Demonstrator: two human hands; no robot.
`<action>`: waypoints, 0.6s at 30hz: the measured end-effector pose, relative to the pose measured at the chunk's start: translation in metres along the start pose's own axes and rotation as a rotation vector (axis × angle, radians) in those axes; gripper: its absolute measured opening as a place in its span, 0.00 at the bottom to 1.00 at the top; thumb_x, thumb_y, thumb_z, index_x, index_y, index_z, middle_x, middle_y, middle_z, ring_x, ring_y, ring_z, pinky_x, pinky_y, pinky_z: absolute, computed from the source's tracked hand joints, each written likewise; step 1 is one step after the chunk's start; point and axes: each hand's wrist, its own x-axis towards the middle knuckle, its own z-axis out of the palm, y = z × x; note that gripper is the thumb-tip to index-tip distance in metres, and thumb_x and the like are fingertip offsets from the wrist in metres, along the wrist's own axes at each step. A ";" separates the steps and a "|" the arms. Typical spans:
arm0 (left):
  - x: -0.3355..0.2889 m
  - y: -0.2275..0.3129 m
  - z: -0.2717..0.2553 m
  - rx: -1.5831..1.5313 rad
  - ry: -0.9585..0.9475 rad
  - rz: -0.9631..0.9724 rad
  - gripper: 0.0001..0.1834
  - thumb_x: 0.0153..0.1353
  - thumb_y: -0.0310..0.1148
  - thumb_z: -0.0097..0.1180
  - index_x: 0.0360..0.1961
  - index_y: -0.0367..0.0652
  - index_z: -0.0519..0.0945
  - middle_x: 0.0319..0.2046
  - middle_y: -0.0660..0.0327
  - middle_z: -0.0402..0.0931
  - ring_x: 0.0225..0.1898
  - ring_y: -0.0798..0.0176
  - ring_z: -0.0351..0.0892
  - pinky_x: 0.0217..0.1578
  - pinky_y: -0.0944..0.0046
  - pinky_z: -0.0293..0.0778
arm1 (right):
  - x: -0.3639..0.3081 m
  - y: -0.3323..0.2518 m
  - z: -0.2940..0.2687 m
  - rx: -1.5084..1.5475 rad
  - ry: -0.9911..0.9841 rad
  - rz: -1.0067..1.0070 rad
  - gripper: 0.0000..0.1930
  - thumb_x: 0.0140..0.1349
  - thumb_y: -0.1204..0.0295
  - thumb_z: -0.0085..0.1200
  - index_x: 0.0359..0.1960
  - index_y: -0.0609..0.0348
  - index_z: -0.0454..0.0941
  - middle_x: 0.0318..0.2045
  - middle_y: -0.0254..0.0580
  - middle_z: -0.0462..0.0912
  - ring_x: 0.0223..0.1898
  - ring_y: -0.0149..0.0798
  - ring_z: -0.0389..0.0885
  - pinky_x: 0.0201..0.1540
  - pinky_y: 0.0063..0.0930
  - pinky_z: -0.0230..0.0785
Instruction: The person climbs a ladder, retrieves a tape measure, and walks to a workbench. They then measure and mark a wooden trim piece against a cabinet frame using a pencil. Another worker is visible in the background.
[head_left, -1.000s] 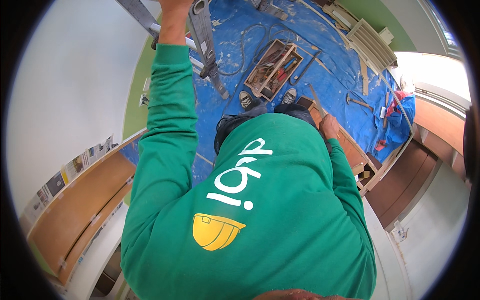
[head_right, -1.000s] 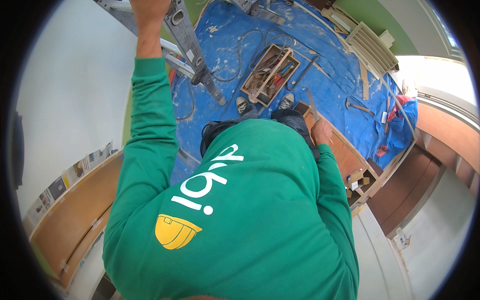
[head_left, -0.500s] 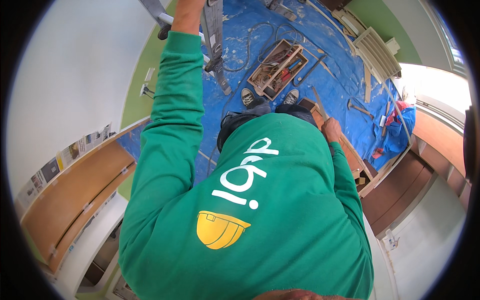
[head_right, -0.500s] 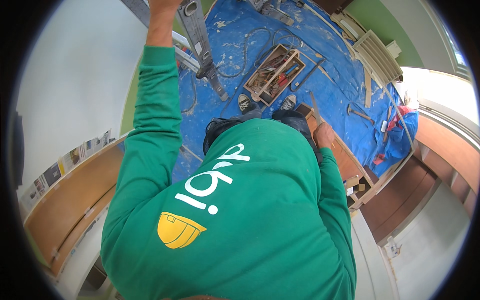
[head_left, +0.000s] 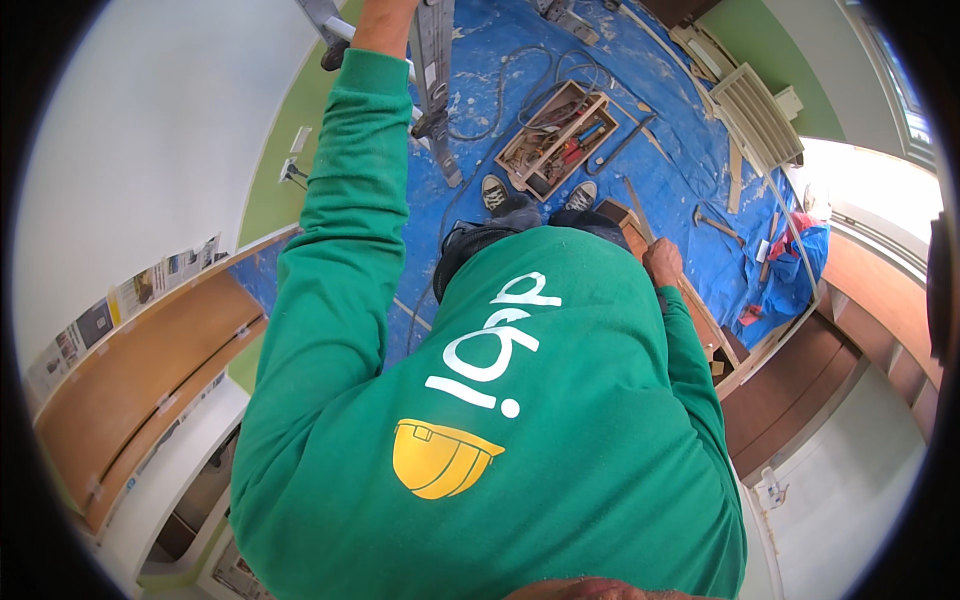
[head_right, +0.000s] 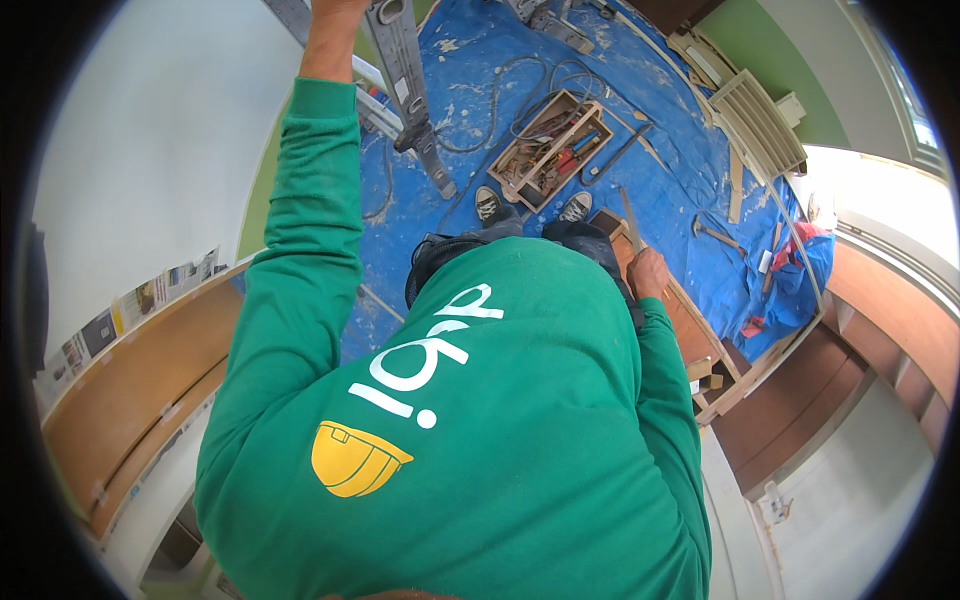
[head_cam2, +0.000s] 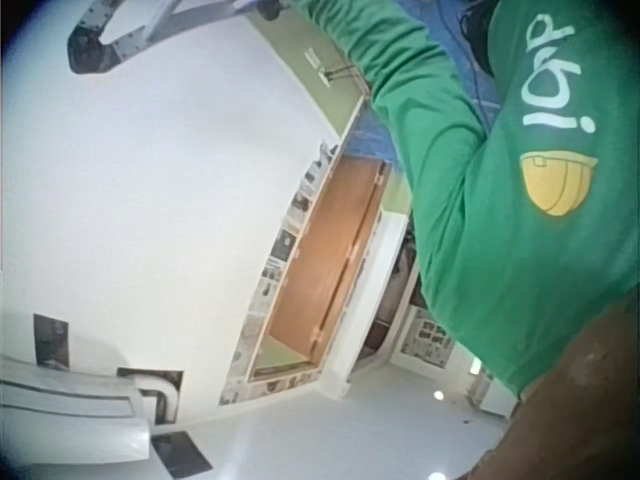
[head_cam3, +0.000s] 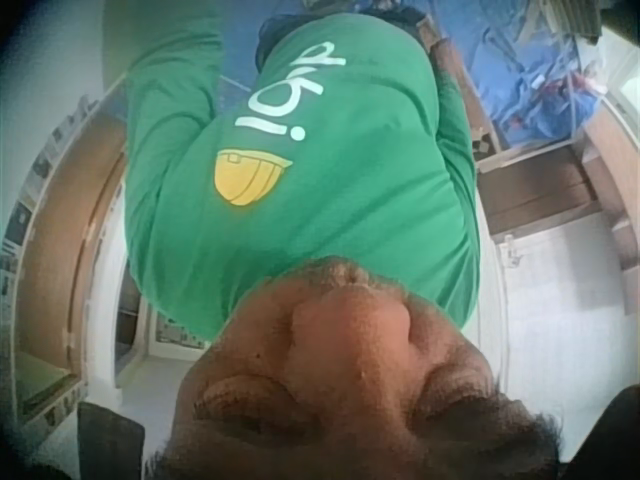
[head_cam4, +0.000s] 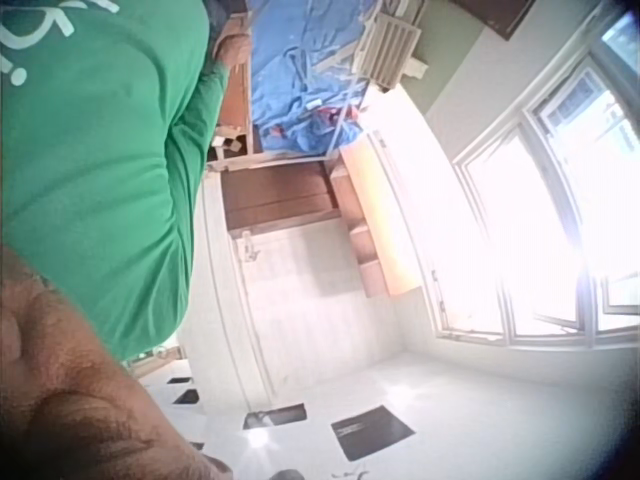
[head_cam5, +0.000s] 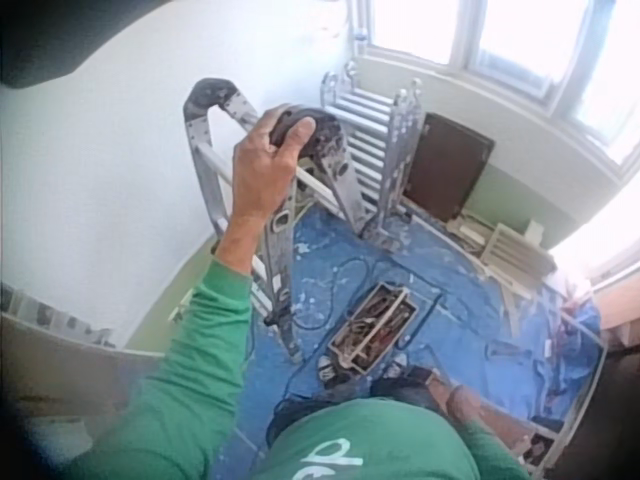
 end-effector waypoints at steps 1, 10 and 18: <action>0.000 0.000 0.001 0.003 0.002 -0.001 0.25 0.72 0.48 0.69 0.56 0.36 0.87 0.47 0.47 0.91 0.49 0.51 0.92 0.52 0.58 0.82 | 0.000 0.001 0.002 0.010 0.027 -0.007 0.14 0.67 0.67 0.54 0.32 0.65 0.87 0.38 0.68 0.89 0.43 0.70 0.89 0.47 0.61 0.81; 0.000 -0.001 0.002 0.030 0.013 0.014 0.25 0.72 0.49 0.68 0.56 0.36 0.87 0.46 0.47 0.91 0.50 0.49 0.92 0.52 0.57 0.82 | 0.000 -0.003 -0.001 0.022 0.024 -0.014 0.15 0.67 0.67 0.53 0.32 0.66 0.87 0.38 0.70 0.89 0.43 0.71 0.88 0.47 0.62 0.80; 0.000 -0.001 0.000 0.025 0.004 0.022 0.25 0.72 0.49 0.68 0.56 0.36 0.87 0.46 0.47 0.91 0.49 0.49 0.92 0.52 0.57 0.82 | 0.002 -0.008 -0.001 0.015 0.023 0.003 0.14 0.66 0.67 0.55 0.32 0.67 0.88 0.38 0.70 0.89 0.42 0.72 0.89 0.47 0.60 0.82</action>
